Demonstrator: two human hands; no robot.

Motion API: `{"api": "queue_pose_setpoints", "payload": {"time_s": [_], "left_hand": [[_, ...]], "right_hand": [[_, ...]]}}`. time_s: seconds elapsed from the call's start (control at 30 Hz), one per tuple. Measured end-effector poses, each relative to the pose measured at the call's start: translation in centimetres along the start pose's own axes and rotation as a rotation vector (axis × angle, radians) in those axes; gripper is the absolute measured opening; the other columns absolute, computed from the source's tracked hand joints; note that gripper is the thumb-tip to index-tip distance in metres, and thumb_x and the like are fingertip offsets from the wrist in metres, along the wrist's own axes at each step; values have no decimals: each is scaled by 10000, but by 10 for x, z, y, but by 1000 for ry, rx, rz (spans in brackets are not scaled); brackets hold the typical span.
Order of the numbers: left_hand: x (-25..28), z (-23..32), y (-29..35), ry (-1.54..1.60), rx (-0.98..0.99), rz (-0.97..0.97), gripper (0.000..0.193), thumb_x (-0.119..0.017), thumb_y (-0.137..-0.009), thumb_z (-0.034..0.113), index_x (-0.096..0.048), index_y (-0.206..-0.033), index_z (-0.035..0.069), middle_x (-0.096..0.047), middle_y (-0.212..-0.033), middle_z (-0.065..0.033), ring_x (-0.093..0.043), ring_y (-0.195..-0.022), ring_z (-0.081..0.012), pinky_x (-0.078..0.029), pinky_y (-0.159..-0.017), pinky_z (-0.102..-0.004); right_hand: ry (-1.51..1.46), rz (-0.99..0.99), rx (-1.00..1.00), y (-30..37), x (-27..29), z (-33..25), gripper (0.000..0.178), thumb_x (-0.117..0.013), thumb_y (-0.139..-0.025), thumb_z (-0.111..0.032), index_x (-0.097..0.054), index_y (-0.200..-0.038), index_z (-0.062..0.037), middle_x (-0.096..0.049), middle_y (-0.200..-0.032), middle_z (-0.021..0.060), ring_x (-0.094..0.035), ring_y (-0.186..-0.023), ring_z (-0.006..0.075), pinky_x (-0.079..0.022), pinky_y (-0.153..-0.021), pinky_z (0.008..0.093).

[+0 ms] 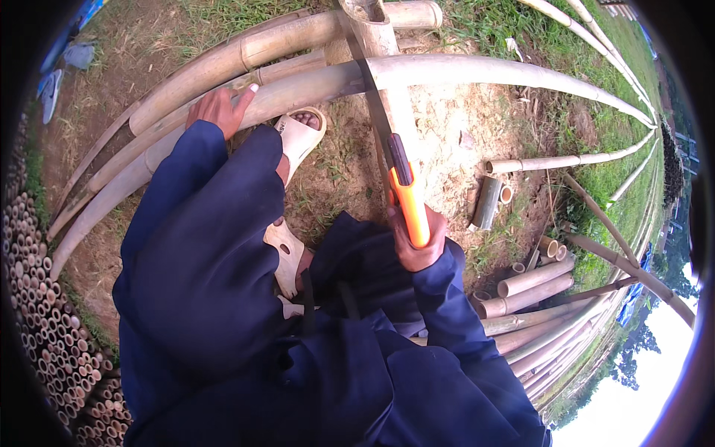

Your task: The person uses a hand saw to cut bamboo poles into shorter sections. They position each pole on a makeshift stand, saw through it, and then move the cut pieces aside. The process is repeated for multiple bamboo poles.

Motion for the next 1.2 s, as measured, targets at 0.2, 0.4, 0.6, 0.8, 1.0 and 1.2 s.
{"api": "queue_pose_setpoints", "payload": {"time_s": [0.2, 0.4, 0.6, 0.8, 1.0, 1.2], "left_hand": [[-16, 10, 7, 18, -44, 14, 746, -477, -983, 695, -733, -1250, 47, -710, -1157, -295, -661, -1146, -445, -491, -1011, -531], [-6, -4, 7, -7, 7, 19, 782, -463, -981, 712, -727, -1253, 28, -709, -1178, -285, -661, -1156, -442, -486, -1029, -528], [-32, 9, -4, 24, -71, 38, 779, -460, -983, 709, -729, -1249, 28, -701, -1195, -290, -657, -1158, -445, -481, -1033, -531], [-5, 8, 12, -7, 7, -55, 784, -462, -984, 706, -726, -1250, 18, -691, -1215, -299, -653, -1173, -440, -477, -1042, -521], [-1, -12, 3, 1, 14, 6, 796, -453, -979, 718, -732, -1241, 20, -699, -1207, -287, -644, -1199, -421, -477, -1044, -506], [-14, 24, -4, 30, -41, 4, 778, -455, -979, 717, -727, -1265, 47, -698, -1198, -295, -660, -1160, -431, -478, -1038, -518]], "right_hand": [[44, -7, -60, 81, 35, -3, 168, -722, -903, -55, -706, -1043, 36, -717, -801, 150, -702, -669, 247, -548, -663, 334], [17, -52, -254, 29, 23, 7, 162, -702, -940, -78, -720, -1055, 35, -713, -756, 128, -674, -671, 185, -534, -652, 335], [-55, 100, -56, 3, -2, 19, 187, -746, -937, -118, -655, -866, 28, -608, -653, 109, -540, -558, 174, -461, -563, 352], [24, 9, -22, 109, 40, 4, 398, -694, -910, -52, -678, -1293, 55, -751, -1160, 225, -746, -1103, 279, -557, -933, 330], [-127, -14, -5, -22, -5, 3, 165, -732, -933, -89, -635, -889, 37, -574, -646, 138, -474, -550, 227, -446, -567, 370], [44, 86, -79, 121, 47, -1, 354, -706, -914, -35, -688, -1259, 43, -763, -1041, 189, -763, -919, 255, -565, -813, 323]]}}
Point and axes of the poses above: each hand's wrist, its own y-axis away from the middle knuckle, its own x-axis out of the back of the hand, z = x × y, the point moved 10 cm from there along -y, towards the middle knuckle
